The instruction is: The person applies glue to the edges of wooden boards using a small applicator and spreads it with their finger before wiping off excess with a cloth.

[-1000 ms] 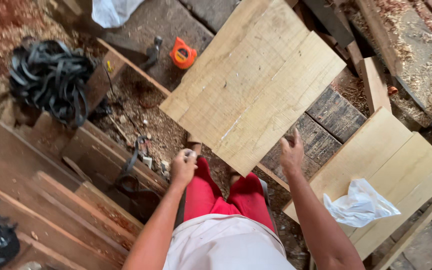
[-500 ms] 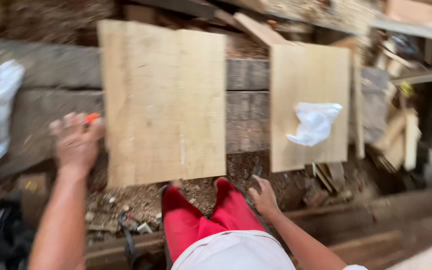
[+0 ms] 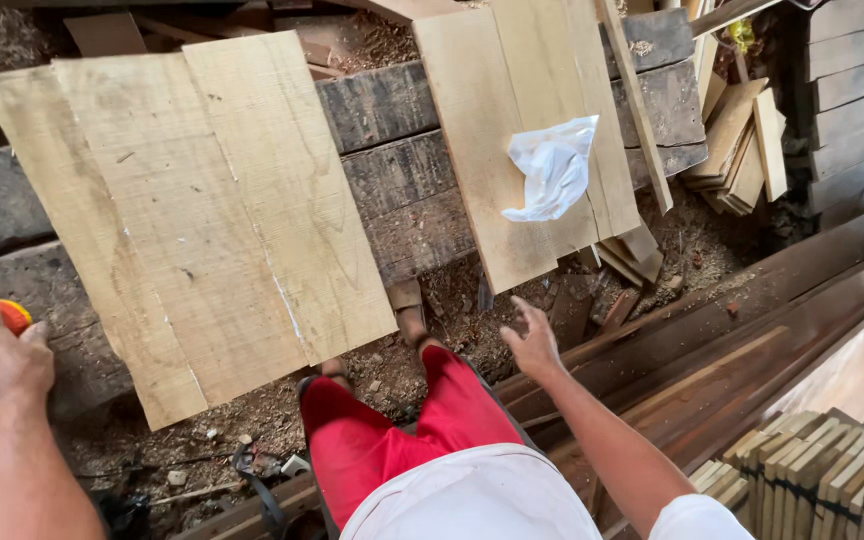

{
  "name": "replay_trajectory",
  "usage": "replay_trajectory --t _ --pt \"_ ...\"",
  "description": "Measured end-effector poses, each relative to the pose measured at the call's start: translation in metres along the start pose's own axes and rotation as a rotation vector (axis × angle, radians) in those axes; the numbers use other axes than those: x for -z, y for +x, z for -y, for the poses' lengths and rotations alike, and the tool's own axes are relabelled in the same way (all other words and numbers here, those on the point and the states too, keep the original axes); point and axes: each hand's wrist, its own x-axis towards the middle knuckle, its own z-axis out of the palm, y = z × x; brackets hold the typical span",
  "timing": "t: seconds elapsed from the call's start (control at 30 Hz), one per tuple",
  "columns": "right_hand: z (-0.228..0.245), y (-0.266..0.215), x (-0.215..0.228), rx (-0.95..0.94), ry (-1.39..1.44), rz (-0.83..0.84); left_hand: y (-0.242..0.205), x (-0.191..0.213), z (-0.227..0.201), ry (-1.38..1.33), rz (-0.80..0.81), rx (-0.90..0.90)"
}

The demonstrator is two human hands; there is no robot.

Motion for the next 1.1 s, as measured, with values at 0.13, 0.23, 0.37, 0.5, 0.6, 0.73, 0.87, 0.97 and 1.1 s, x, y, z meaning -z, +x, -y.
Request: replay_trajectory --t 0.13,0.23,0.37,0.5,0.6,0.73,0.87,0.97,1.1 --pt "0.019 0.019 0.050 -0.072 0.103 -0.138 -0.054 0.004 -0.049 -0.078 -0.323 -0.143" --pt "-0.020 0.069 0.070 0.015 0.089 -0.245 -0.105 -0.040 -0.065 -0.126 -0.511 -0.290" --pt "-0.074 0.163 0.080 0.457 -0.106 -0.298 -0.180 -0.109 -0.086 -0.176 -0.541 -0.108" --pt "-0.039 0.200 0.091 0.554 -0.278 -0.283 -0.214 -0.098 -0.087 -0.346 -0.237 0.177" --pt "-0.017 0.218 0.096 0.335 -0.376 -0.154 -0.188 -0.076 -0.065 -0.300 -0.276 0.199" --pt "-0.041 0.258 0.075 0.458 -0.296 -0.190 -0.105 -0.050 -0.006 -0.059 -0.413 0.153" --pt "-0.029 0.249 0.084 0.380 -0.610 -0.225 -0.027 -0.027 0.032 0.022 -0.254 0.165" --pt "-0.054 0.303 0.092 0.718 -0.995 -0.051 0.019 -0.008 0.035 0.072 0.078 0.226" --pt "-0.009 0.273 0.089 0.321 -0.848 -0.056 0.034 -0.016 0.042 0.034 0.104 0.287"
